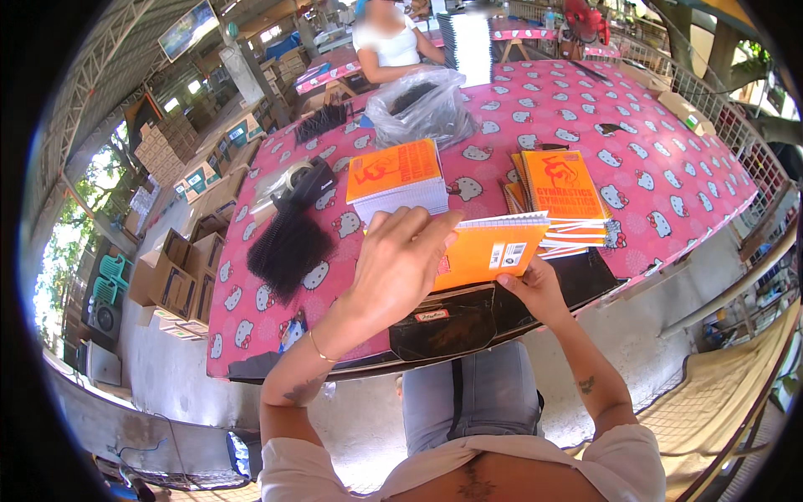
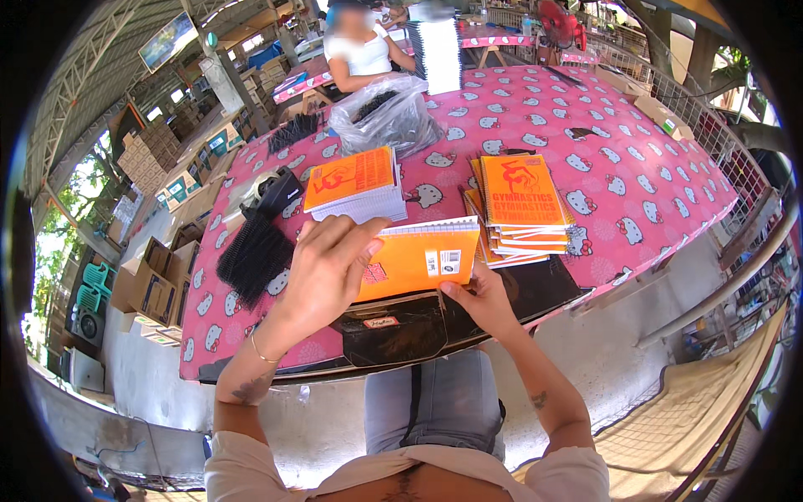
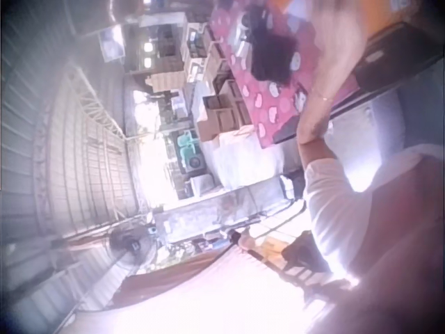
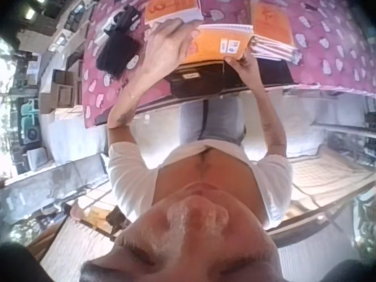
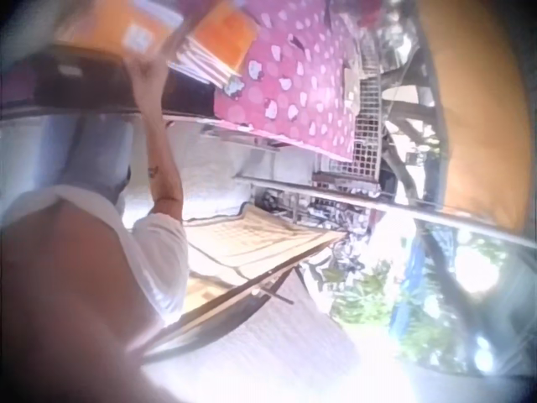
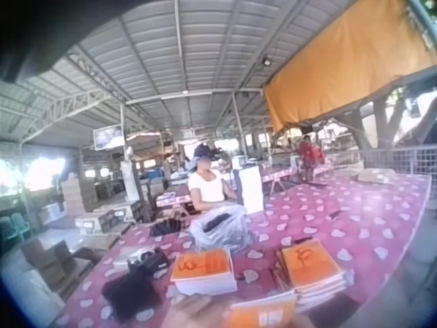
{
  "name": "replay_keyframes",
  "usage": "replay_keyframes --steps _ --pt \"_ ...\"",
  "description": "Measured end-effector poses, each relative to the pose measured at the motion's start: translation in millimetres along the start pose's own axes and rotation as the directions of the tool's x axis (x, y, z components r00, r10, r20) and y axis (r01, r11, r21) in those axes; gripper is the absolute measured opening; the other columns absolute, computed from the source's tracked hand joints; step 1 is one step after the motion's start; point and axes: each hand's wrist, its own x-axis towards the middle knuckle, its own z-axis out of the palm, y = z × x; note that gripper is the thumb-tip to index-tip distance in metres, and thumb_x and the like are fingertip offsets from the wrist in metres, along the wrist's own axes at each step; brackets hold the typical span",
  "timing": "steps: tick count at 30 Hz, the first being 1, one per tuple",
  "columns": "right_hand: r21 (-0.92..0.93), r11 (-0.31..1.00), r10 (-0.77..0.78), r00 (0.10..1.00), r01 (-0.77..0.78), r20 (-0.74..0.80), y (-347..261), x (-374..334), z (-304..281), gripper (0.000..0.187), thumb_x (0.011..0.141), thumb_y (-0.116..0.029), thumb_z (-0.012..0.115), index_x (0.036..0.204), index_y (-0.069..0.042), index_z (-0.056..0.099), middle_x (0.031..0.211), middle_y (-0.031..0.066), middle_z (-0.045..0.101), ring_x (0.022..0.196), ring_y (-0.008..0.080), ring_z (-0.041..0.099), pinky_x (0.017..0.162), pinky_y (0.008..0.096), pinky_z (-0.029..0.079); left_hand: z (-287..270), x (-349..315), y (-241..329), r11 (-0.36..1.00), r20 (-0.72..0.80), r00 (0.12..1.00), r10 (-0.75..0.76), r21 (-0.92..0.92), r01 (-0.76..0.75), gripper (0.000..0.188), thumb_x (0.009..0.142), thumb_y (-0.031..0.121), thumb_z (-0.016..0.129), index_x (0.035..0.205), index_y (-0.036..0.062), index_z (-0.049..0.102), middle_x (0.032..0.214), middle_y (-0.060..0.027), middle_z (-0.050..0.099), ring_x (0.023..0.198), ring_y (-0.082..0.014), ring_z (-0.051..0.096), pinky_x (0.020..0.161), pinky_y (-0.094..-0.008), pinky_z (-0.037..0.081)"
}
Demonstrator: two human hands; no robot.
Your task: The person organizes stacks of printed paper by hand, aligning them into notebooks and then using scissors to trim excess material.
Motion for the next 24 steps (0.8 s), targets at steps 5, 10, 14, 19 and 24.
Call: replay_keyframes --steps 5,10,14,19,24 --pt "-0.067 0.998 0.024 0.997 -0.02 0.068 -2 -2 2 0.033 0.093 -0.014 0.075 0.122 -0.003 0.064 0.117 0.0037 0.066 0.107 0.0124 0.063 0.09 0.0286 0.052 -11 -5 12 1.0 0.051 0.999 -0.009 0.023 0.008 0.03 0.086 0.004 0.068 0.115 0.0064 0.069 0.078 -0.0076 0.056 0.078 -0.0267 0.058 0.072 -0.0393 0.039" --pt "-0.112 0.993 -0.01 0.983 0.031 0.185 -21 0 24 0.059 0.093 -0.02 0.074 0.143 -0.003 0.046 0.132 0.0093 0.057 0.124 0.0185 0.054 0.105 0.0349 0.044 10 -50 -3 0.988 0.018 0.996 -0.084 0.13 0.081 0.032 0.085 0.008 0.07 0.117 0.0076 0.069 0.079 -0.0052 0.055 0.078 -0.0246 0.056 0.071 -0.0408 0.037" --pt "-0.014 0.997 0.073 0.977 -0.072 0.202 -15 -6 41 0.079 0.091 -0.022 0.077 0.154 -0.003 0.033 0.133 0.0115 0.057 0.127 0.0189 0.053 0.11 0.0355 0.038 31 -109 5 0.88 -0.056 0.991 -0.119 0.456 0.131 0.045 0.094 0.026 0.065 0.134 0.0038 0.06 0.129 -0.0176 0.06 0.125 -0.0324 0.054 0.105 -0.0462 0.039" --pt "-0.178 0.982 -0.05 0.997 0.059 0.053 8 -4 55 0.078 0.086 -0.024 0.083 0.149 -0.004 0.042 0.127 0.0096 0.059 0.116 0.0174 0.056 0.105 0.0327 0.041 87 -201 -17 0.726 -0.121 0.752 -0.648 -0.396 0.562 0.05 0.106 0.033 0.043 0.143 0.0001 0.051 0.149 -0.0289 0.045 0.142 -0.0421 0.039 0.116 -0.0458 0.03" --pt "-0.189 0.98 -0.068 0.997 0.058 -0.048 9 4 29 0.068 0.085 -0.028 0.083 0.139 -0.002 0.052 0.117 0.0065 0.06 0.109 0.0175 0.058 0.1 0.0321 0.044 67 -199 -182 0.437 -0.021 0.45 -0.893 0.205 0.876 0.041 0.101 0.036 0.056 0.109 -0.0019 0.069 0.111 -0.025 0.063 0.109 -0.0355 0.059 0.091 -0.0495 0.047"
